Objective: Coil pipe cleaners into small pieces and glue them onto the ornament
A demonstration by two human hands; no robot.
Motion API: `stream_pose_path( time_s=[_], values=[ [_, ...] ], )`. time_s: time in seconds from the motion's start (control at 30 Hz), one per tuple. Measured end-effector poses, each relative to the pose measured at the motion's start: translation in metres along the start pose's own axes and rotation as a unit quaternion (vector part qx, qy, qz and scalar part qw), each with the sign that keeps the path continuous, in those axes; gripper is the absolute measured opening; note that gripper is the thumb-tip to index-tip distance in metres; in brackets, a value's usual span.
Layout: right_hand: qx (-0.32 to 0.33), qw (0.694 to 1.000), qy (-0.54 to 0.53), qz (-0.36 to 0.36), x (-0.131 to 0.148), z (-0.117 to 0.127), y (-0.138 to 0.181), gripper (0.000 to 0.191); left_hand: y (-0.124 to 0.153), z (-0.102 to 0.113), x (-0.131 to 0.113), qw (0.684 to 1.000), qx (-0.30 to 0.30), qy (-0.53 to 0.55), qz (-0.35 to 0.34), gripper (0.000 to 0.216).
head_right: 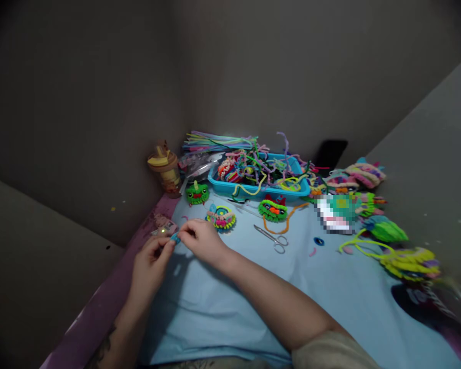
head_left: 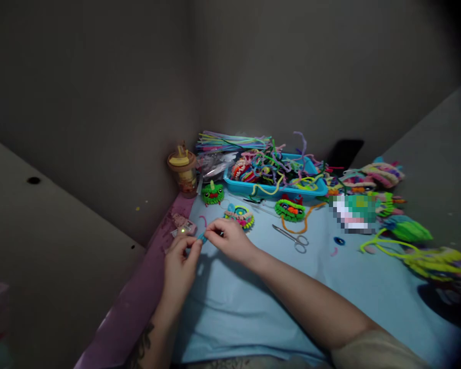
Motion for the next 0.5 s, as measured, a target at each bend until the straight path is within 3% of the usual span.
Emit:
stream_pose_path(
  time_s=[0.23,0.37,0.43,0.5],
  values=[
    [-0.104,0.988,0.078,0.082,-0.002,0.003,0.008,0.015,-0.003,-0.017,0.003,1.000,-0.020,-0.008,0.018,0.023],
    [-0.143,0.973,0.141,0.109,-0.006,0.000,0.012,0.017,-0.005,-0.028,0.000,0.998,-0.063,0.011,0.022,0.022],
    [-0.144,0.975,0.139,0.096,-0.010,0.001,0.010,0.017,-0.006,-0.032,0.001,0.996,-0.078,0.021,0.031,0.021],
    [-0.104,0.990,0.086,0.037,-0.022,0.005,0.003,0.015,-0.007,-0.037,0.004,0.996,-0.079,0.032,0.042,0.021]
  ],
)
Point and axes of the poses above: each hand's wrist, its own y-axis away from the middle knuckle, its own z-axis out of the back of the hand, x = y × z, the point moved 6 cm from there along -y, towards the middle knuckle, and after that the axes turned 11 degrees about y, right-handed, at the moved point
